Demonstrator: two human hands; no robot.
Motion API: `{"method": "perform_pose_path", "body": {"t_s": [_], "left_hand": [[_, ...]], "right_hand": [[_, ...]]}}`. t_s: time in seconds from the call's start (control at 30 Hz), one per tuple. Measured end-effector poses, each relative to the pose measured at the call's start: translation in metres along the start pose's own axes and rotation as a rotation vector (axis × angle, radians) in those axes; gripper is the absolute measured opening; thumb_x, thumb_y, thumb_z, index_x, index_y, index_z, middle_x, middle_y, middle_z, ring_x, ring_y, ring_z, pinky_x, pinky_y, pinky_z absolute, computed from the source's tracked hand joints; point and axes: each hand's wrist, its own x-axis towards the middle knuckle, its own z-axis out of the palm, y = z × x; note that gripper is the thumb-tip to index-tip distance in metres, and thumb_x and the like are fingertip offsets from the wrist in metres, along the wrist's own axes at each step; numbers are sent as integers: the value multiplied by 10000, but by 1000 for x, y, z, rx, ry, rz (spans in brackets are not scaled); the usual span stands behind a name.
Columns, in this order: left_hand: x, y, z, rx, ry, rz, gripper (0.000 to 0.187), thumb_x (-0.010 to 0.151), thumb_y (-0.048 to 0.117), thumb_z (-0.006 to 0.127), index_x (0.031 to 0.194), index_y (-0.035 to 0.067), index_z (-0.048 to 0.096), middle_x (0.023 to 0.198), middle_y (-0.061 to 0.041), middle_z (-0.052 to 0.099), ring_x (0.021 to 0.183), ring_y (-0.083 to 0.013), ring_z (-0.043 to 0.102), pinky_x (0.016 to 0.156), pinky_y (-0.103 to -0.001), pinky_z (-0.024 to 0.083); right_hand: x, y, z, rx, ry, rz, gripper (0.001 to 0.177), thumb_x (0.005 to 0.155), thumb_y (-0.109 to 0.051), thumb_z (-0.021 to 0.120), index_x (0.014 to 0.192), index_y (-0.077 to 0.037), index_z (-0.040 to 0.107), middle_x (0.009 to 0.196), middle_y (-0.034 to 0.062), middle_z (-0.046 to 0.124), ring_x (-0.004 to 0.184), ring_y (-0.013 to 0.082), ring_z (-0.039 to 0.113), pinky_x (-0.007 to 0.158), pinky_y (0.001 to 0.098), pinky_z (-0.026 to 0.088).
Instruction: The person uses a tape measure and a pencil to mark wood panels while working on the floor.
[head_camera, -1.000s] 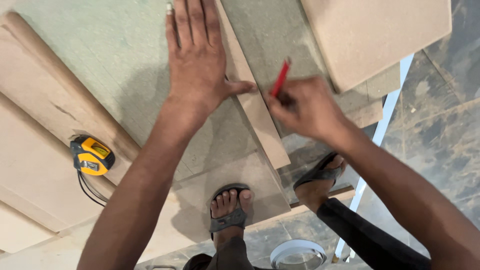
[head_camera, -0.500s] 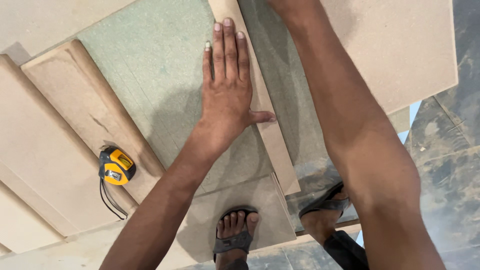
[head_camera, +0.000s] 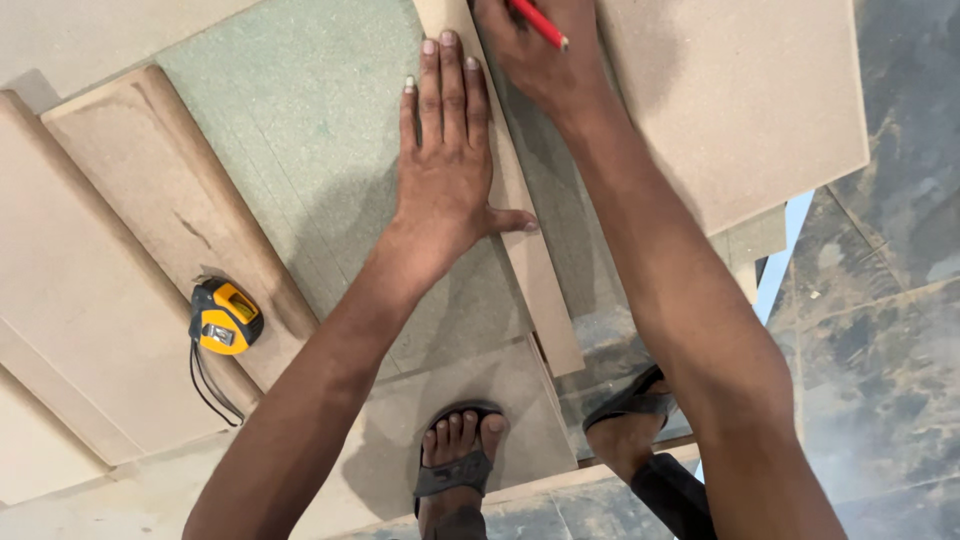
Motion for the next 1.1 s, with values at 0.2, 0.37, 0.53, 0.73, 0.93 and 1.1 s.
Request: {"method": "perform_pose_path", "body": {"t_s": [0.2, 0.37, 0.53, 0.73, 0.93, 1.1], "left_hand": [[-3, 3, -8, 39, -34, -11, 1676, 430, 757, 917, 1574, -135, 79, 1639, -343, -38, 1542, -485, -49, 1266, -657, 107], [-4, -1, 1, 41, -22, -1, 1661, 505, 794, 894, 1587, -123, 31, 1644, -340, -50, 1544, -480, -73, 1274, -663, 75], [-7, -3, 7, 29, 19, 25, 1664, 553, 809, 889, 1587, -145, 0, 1658, -358, -29, 1559, -485, -60, 1281, -659, 61], [-4, -11, 18, -10, -6, 15, 1649, 575, 812, 877, 1597, -115, -25, 1665, -343, -30, 1558, -484, -59, 1294, -632, 35], [-34, 17, 82, -298, 614, 44, 1193, 903, 473, 815, 1679, 47, 15, 1710, -271, -91, 1600, -467, -100, 1325, -608, 18], [-57, 35, 88, -716, 704, 61, 934, 927, -49, 637, 1708, 142, 162, 1739, -156, -16, 1643, -344, -41, 1372, -525, 129]], "right_hand": [[-56, -73, -50, 7, -16, -200, 164, 1073, -18, 647, 1227, 3, 702, 1094, 171, 741, 955, 256, 761, 840, 322, 601], [-161, -112, -91, -93, -251, 117, 240, 970, -18, 675, 1208, -11, 706, 962, 171, 722, 809, 254, 736, 715, 336, 575], [-264, -144, -120, -106, -372, 371, 261, 884, -38, 688, 1143, -34, 717, 909, 147, 722, 789, 251, 751, 672, 349, 596], [-307, -154, -135, -162, -196, 312, 305, 956, -12, 573, 1247, 2, 664, 979, 147, 758, 819, 233, 765, 695, 322, 604], [-303, -172, -88, -20, 67, 403, 267, 1078, -87, 511, 1295, 12, 632, 997, 151, 783, 730, 135, 708, 679, 281, 585], [-297, -177, -61, 141, 261, 271, 297, 1159, -196, 472, 1332, 16, 588, 1041, 174, 760, 852, 170, 712, 792, 304, 590]]}}
